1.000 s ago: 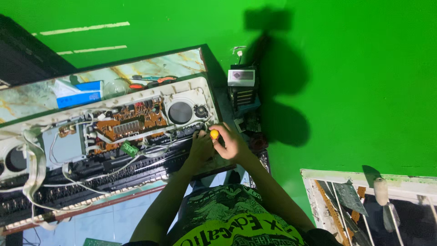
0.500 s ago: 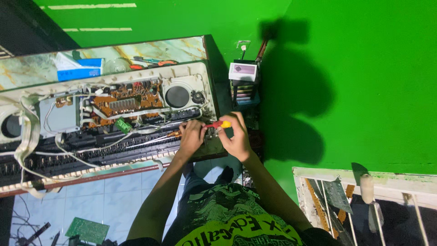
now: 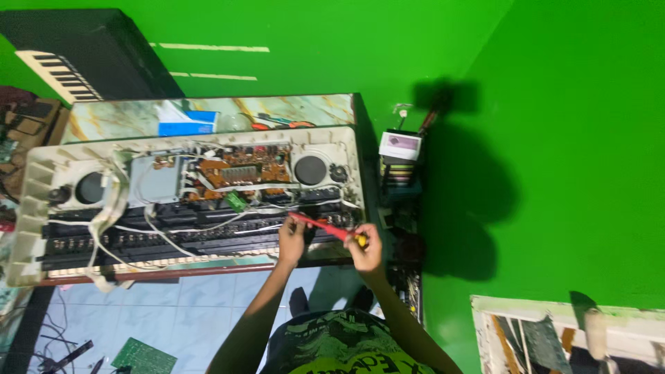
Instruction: The person uses a screwdriver to remove and secure components on the internal circuit board of a disassembled electronic keyboard, while handling wires and small parts.
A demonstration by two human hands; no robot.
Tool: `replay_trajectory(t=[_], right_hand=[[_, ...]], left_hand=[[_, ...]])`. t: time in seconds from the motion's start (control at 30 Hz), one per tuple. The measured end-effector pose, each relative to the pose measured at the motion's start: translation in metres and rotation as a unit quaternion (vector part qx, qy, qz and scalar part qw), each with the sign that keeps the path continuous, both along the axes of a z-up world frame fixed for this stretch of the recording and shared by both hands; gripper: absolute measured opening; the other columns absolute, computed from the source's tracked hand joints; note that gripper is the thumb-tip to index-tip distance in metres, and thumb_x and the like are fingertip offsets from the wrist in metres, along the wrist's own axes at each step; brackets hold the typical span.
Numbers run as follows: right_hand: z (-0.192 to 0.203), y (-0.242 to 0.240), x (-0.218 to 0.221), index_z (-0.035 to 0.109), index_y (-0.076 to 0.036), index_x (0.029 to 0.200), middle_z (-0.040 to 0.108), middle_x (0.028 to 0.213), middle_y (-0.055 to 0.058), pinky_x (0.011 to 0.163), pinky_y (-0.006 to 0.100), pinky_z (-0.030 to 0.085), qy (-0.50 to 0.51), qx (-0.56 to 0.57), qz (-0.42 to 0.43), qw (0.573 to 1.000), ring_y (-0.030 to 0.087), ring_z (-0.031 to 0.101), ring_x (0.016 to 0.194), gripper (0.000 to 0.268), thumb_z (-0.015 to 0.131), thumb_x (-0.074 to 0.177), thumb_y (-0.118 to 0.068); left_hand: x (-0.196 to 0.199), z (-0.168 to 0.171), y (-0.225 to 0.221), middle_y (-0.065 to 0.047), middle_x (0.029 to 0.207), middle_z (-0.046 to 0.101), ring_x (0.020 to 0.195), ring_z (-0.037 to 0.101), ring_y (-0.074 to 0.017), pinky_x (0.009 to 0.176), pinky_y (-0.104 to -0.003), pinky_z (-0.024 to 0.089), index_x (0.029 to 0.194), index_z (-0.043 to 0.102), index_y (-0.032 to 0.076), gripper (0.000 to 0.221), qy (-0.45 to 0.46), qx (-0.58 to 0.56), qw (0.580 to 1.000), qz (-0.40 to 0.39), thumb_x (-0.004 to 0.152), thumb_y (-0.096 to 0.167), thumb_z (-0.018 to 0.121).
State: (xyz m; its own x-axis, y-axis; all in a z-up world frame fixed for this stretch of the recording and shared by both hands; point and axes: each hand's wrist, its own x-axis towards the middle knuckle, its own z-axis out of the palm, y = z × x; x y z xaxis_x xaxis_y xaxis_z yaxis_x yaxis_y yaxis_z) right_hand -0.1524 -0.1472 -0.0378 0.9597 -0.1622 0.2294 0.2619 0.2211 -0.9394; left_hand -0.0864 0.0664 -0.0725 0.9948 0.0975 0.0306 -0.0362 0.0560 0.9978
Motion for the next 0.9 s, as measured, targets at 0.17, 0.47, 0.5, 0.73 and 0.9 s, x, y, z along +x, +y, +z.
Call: replay_trajectory(t=[0.17,0.47,0.5,0.73,0.9], right_hand=[[-0.004,0.038,-0.007,0.05,-0.008,0.129,0.059,0.107,0.0,0.074,0.024,0.05,0.117,-0.115,0.217,0.962,0.009,0.059,0.088,0.054,0.069,0.081,0.006],[0.048,0.119,0.022,0.059,-0.007,0.105,0.061,0.077,-0.001,0.054,0.025,0.048,0.214,-0.17,0.147,0.951,0.007,0.058,0.065,0.012,0.058,0.095,-0.013],[0.054,0.124,0.026,0.059,-0.006,0.103,0.059,0.074,-0.001,0.052,0.025,0.046,0.225,-0.175,0.138,0.949,0.007,0.057,0.063,0.011,0.062,0.096,-0.014],[0.068,0.155,0.045,0.057,-0.004,0.097,0.06,0.073,0.001,0.052,0.025,0.049,0.202,-0.165,0.165,0.951,0.008,0.058,0.059,0.013,0.063,0.098,-0.016],[0.078,0.17,0.066,0.057,-0.004,0.094,0.059,0.073,0.001,0.051,0.025,0.047,0.207,-0.143,0.2,0.947,0.008,0.056,0.058,0.016,0.064,0.099,-0.018]], left_hand=[[-0.015,0.009,0.024,-0.003,0.092,0.072,0.084,0.066,-0.0113,0.079,-0.028,0.054,0.101,0.065,0.001,0.013,-0.002,-0.079,0.996,-0.046,0.102,0.013,0.059],[-0.016,0.039,0.081,-0.004,0.086,0.072,0.076,0.063,-0.0098,0.072,-0.027,0.052,0.102,0.067,0.001,0.013,0.029,-0.029,0.997,-0.06,0.102,0.013,0.064],[-0.014,0.044,0.088,-0.004,0.086,0.072,0.075,0.063,-0.0097,0.072,-0.027,0.052,0.102,0.067,0.001,0.013,0.023,-0.029,0.997,-0.065,0.102,0.013,0.065],[-0.011,0.068,0.118,-0.003,0.086,0.071,0.078,0.063,-0.0087,0.074,-0.026,0.052,0.101,0.069,0.0,0.014,0.004,-0.002,0.998,-0.061,0.099,0.014,0.067],[-0.006,0.077,0.123,-0.004,0.086,0.072,0.079,0.064,-0.0102,0.074,-0.026,0.052,0.103,0.07,0.0,0.017,-0.001,0.037,0.999,-0.021,0.097,0.016,0.07]])
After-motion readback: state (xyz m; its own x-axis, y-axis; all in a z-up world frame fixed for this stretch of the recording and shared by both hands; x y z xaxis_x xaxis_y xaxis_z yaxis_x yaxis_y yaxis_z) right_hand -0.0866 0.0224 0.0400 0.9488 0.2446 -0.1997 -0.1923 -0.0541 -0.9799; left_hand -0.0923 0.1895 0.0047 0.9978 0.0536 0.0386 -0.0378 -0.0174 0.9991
